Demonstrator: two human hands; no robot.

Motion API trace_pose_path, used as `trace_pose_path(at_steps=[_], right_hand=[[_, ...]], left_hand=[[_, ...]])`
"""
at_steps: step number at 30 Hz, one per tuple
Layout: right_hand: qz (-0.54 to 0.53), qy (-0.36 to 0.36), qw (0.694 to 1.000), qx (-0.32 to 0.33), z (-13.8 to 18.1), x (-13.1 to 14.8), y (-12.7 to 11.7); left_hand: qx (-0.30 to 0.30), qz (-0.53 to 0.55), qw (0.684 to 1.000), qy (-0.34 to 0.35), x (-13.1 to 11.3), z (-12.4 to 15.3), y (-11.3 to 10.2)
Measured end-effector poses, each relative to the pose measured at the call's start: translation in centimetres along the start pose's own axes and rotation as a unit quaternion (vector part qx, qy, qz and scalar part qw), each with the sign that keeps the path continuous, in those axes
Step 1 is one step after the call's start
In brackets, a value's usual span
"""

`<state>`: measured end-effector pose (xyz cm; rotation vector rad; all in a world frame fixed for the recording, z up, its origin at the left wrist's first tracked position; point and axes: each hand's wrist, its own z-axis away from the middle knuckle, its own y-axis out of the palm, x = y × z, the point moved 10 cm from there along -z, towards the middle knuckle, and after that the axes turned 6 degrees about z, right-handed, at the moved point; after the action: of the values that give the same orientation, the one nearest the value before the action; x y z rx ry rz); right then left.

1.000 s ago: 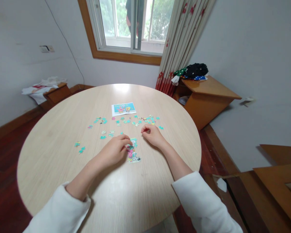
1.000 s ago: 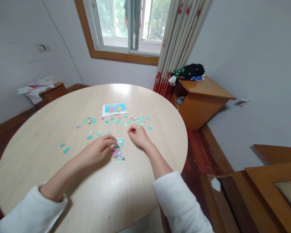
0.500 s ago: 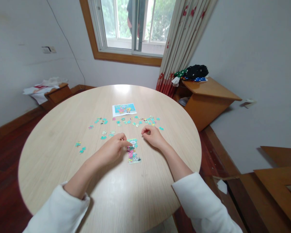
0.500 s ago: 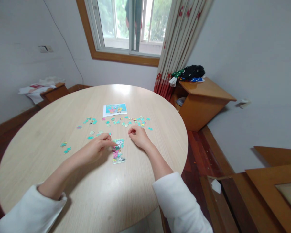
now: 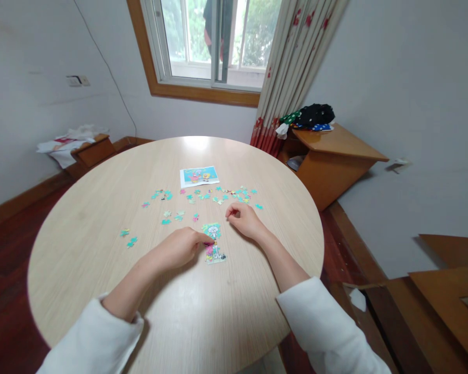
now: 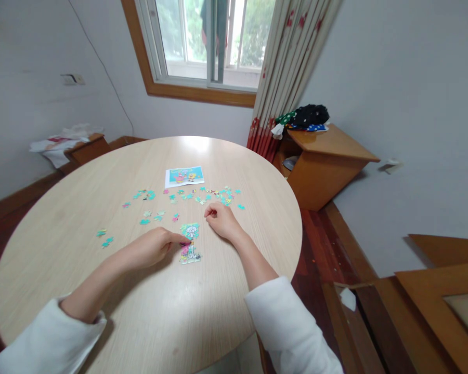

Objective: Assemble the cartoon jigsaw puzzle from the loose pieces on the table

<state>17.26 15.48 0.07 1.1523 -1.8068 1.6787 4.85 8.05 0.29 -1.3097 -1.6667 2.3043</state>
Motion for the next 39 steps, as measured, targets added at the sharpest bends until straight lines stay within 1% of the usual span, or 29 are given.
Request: trace_pose_path(at_steps=[3,6,10,17,21,25,29,35,39], right_hand=[[0.0,-0.007,1.0,-0.002,0.0,0.1,0.0],[0.001,-0.007,1.0,-0.005,0.0,0.1,0.0],[0.004,-0.003,1.0,-0.006,0.0,0.1,-0.1],[0.005,-0.016,1.0,-0.005,0.0,0.1,-0.2],[0.009,-0.009,1.0,-0.002,0.0,0.2,-0.1],[0.011,0.004,1.0,0.001,0.0,0.1,-0.1],[0.008,-0.005,1.0,-0.004,0.0,0.1,-0.2],[0.008,-0.009,1.0,-0.011,0.1,0.1,-0.4],[0.007,-0.011,1.0,-0.013,0.0,0.1,-0.4]], left_hand=[[0.001,0.008,1.0,-0.002,0.0,0.0,0.0],[-0.015,0.017,1.0,0.009,-0.2,-0.1,-0.4],[-0.029,0.0,1.0,0.002,-0.1,0.0,-0.9],[-0.038,0.022,0.999,0.017,-0.1,0.1,-0.7],[-0.04,0.021,0.999,0.014,0.2,0.0,-0.6],[-0.03,0.015,0.999,0.007,0.1,-0.1,-0.5],[-0.018,0.021,1.0,0.006,-0.1,-0.1,-0.2],[0.0,-0.001,1.0,0.004,-0.2,-0.2,0.3],[0.0,0.003,1.0,0.001,-0.1,-0.2,0.4]])
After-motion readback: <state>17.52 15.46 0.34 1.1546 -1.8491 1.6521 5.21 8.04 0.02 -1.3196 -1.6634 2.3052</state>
